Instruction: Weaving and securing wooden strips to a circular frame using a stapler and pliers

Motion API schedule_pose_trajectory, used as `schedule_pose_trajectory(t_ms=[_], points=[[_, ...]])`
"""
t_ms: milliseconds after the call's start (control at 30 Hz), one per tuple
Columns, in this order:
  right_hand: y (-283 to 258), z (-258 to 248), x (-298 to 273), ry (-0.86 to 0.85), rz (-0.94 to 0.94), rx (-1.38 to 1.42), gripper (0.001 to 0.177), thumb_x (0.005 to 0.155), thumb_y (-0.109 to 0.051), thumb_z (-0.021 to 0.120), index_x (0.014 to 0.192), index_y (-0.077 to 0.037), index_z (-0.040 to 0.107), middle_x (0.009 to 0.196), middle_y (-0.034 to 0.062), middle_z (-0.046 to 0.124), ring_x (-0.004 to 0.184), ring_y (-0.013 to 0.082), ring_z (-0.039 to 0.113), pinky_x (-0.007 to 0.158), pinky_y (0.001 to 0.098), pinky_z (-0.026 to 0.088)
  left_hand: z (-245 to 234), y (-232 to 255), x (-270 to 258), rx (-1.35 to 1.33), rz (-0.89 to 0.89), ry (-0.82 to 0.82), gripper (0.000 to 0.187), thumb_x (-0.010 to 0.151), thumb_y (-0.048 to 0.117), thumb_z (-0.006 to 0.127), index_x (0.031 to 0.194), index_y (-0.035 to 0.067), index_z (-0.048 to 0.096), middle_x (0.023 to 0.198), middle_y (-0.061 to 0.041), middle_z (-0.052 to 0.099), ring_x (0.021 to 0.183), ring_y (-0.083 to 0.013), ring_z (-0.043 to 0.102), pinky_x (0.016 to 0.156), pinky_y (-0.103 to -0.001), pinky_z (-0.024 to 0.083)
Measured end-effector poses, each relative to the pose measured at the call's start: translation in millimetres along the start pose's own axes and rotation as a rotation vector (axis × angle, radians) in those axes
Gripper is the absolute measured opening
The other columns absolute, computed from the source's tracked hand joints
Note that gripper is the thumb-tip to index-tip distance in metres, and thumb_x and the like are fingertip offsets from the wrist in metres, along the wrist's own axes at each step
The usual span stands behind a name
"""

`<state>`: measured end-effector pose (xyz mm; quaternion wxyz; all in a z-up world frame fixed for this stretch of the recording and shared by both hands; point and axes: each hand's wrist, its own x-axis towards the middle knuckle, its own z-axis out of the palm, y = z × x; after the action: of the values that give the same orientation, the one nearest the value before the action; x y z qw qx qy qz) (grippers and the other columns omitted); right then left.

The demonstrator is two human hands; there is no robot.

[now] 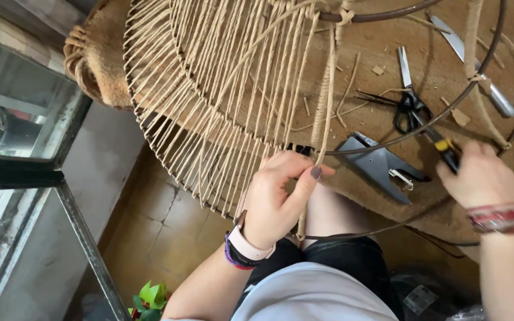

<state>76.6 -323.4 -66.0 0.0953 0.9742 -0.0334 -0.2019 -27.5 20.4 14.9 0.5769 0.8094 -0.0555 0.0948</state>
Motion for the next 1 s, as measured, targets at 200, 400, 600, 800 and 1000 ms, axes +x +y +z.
schedule_pose_trajectory(t_ms=[200,400,600,800,1000], points=[[-17.8,23.8,-32.2,0.781,-0.434,-0.128,0.049,0.095,-0.045,0.072,0.127,-0.006,0.071,0.119,0.0155,0.062,0.109,0.0316,0.062,0.087,0.0375,0.06,1.5,2.9,-8.0,-0.076,-0.022,0.125,0.021,0.103,0.018,0.058,0.114,0.01,0.074,0.104,-0.006,0.073,0.099,-0.02,0.07,0.093,-0.031,0.055],[-38.2,50.0,-33.3,0.549,-0.417,-0.174,0.088,0.057,-0.067,0.081,0.127,-0.015,0.065,0.105,0.0102,0.057,0.092,0.0325,0.066,0.08,0.0434,0.06,16.6,-10.5,-13.6,0.051,-0.077,0.18,0.024,0.096,0.025,0.065,0.117,0.014,0.072,0.1,0.002,0.078,0.088,-0.0119,0.073,0.092,-0.032,0.045],[-66.1,-19.7,-55.8,-0.08,-0.199,-0.111,0.082,0.073,-0.067,0.076,0.122,-0.005,0.053,0.112,0.0158,0.068,0.093,0.0318,0.077,0.077,0.0445,0.07,23.8,-20.7,-1.1,0.179,-0.047,0.319,0.021,0.1,0.03,0.065,0.117,0.023,0.076,0.059,0.01,0.059,0.05,-0.0087,0.048,0.085,-0.027,0.042],[4.1,-13.6,-63.6,-0.449,-0.261,-0.13,0.078,0.072,-0.057,0.074,0.139,-0.03,0.045,0.112,-0.0027,0.078,0.088,0.016,0.086,0.08,0.0329,0.069,22.4,-24.6,-10.7,0.202,0.127,0.25,0.017,0.1,0.016,0.058,0.1,0.019,0.075,0.093,0.006,0.076,0.078,-0.0128,0.065,0.088,-0.036,0.029],[64.4,66.5,-48.6,-0.452,-0.768,0.764,0.092,0.069,-0.061,0.075,0.142,-0.008,0.055,0.139,0.0037,0.072,0.125,0.0144,0.07,0.108,0.033,0.051,16.4,-60.9,-35.5,0.295,0.414,0.148,0.009,0.102,0.017,0.065,0.099,0.018,0.073,0.099,0.006,0.069,0.099,-0.02,0.064,0.093,-0.041,0.029]])
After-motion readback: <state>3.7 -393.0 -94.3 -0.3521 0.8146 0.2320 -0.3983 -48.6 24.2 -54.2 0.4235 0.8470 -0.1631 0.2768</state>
